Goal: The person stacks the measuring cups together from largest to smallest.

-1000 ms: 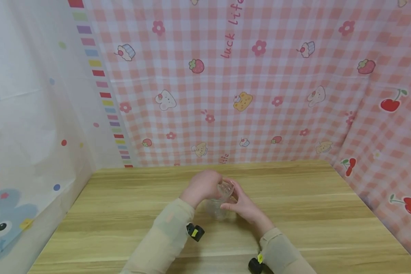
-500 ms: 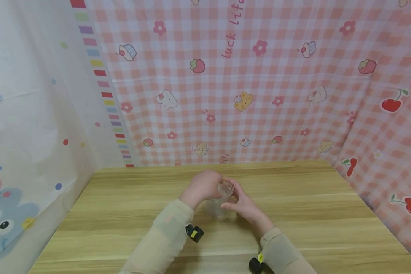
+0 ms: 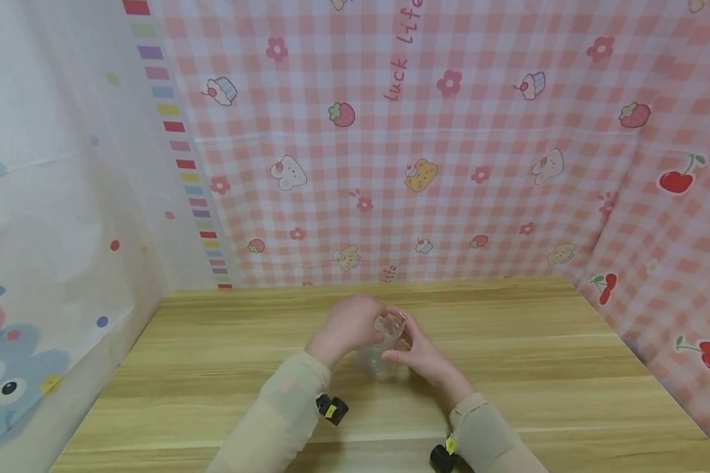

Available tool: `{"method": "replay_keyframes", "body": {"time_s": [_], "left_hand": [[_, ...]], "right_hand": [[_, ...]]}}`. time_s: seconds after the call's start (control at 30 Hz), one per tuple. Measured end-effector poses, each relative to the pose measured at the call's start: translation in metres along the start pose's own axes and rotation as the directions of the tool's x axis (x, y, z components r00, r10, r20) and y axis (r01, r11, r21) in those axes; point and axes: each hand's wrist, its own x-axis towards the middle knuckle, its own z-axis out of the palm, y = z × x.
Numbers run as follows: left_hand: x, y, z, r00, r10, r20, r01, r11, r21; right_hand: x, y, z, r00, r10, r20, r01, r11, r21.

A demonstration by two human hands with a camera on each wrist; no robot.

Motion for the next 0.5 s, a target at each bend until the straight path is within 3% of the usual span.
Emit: {"method": "replay_keyframes", "body": {"time_s": [0.5], "left_hand": [[-0.01,-0.0042,0.0088,0.987,0.091,-0.132,-0.089,0.996,0.022]], "right_hand": [[-0.001,0.0,0.0003,1.0,-0.016,0.012,0.016,1.0,-0.001]]}}
